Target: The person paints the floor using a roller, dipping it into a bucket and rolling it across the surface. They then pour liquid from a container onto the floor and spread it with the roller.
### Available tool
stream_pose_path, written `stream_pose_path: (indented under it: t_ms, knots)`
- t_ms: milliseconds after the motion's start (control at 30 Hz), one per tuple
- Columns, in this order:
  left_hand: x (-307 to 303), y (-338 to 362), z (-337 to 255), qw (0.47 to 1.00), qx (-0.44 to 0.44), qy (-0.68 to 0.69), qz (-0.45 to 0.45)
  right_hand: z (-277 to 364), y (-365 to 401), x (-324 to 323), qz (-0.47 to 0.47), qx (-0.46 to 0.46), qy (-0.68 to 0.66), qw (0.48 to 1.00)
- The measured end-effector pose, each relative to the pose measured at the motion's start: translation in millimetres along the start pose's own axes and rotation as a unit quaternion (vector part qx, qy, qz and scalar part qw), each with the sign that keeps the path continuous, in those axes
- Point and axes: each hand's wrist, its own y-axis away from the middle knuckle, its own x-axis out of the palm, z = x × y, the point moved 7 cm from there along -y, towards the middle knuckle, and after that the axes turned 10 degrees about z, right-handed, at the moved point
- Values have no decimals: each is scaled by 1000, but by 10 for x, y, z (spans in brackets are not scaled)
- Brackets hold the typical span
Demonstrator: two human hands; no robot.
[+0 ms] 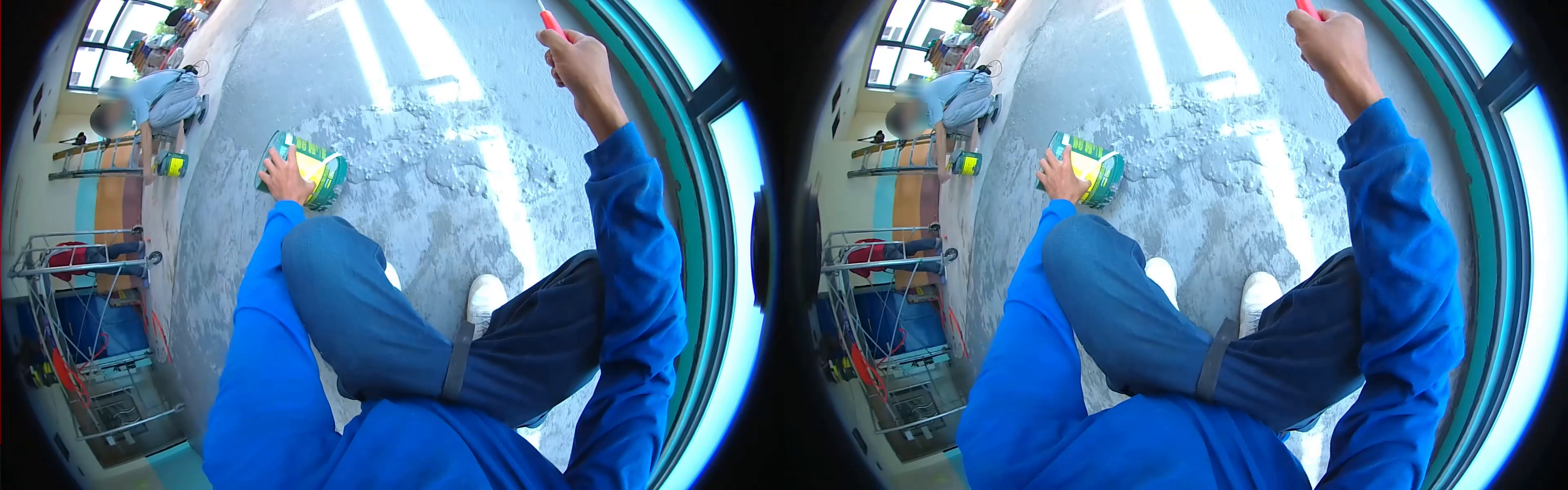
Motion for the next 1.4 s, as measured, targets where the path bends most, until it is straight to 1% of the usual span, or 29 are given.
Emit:
stream_pose_path:
  t_ms: [67,133,167,200,300,367,433,467,500,567,633,667,767,800,900,933,967,1033,1100,1133,1233,1333,1400]
  knots:
    - [43,-17,59,999,-6,40,8,35,-28,-44,0,-9,2,1000]
    - [-35,-16,204,998,-38,44,5,52,40,-10,0,-10,1,1000]
    - [-150,-123,281,997,-54,47,-7,91,41,-17,-4,-17,0,1000]
    - [-239,-145,369,996,-72,31,-39,99,63,-18,-6,-18,1,1000]
    - [-475,-121,534,992,-73,12,-103,69,57,-12,-2,-12,16,1000]
    - [-390,-68,584,993,-81,14,-81,90,55,12,-10,-11,20,1000]
    - [-50,29,512,995,-88,12,-48,126,94,24,-28,-13,20,999]
    - [187,88,405,998,-52,-27,-9,138,89,32,-27,-11,19,999]
    - [246,179,285,999,-14,-38,14,138,92,39,-24,-8,19,999]
    - [243,73,353,999,0,16,42,134,89,30,-20,-8,23,999]
    - [229,-13,558,999,-19,38,10,184,106,67,-4,-13,34,999]
    - [167,-144,639,998,-29,50,-17,232,144,65,-13,-7,41,999]
    - [-240,-176,813,992,-75,15,-99,258,162,78,-29,-17,54,998]
    - [-295,-184,871,990,-69,14,-119,241,144,97,-12,-12,51,999]
    - [-139,-145,896,990,-90,13,-104,252,147,148,-13,-4,72,997]
    - [69,-102,837,993,-86,15,-80,246,140,166,-14,1,77,997]
    - [316,-35,726,996,-74,-27,-32,230,143,190,-16,6,83,996]
    - [488,76,569,999,-28,-12,-16,237,66,193,-12,8,90,996]
    - [527,-144,737,999,-23,46,-3,207,79,228,3,15,88,996]
    - [518,-134,867,997,-27,75,10,247,97,259,8,15,94,995]
    - [178,-171,1174,988,-112,61,-87,290,109,334,-9,18,127,992]
    - [-96,-72,1386,980,-113,29,-161,268,83,440,-19,10,143,990]
    - [115,-50,1440,983,-118,35,-137,264,38,528,1,22,151,988]
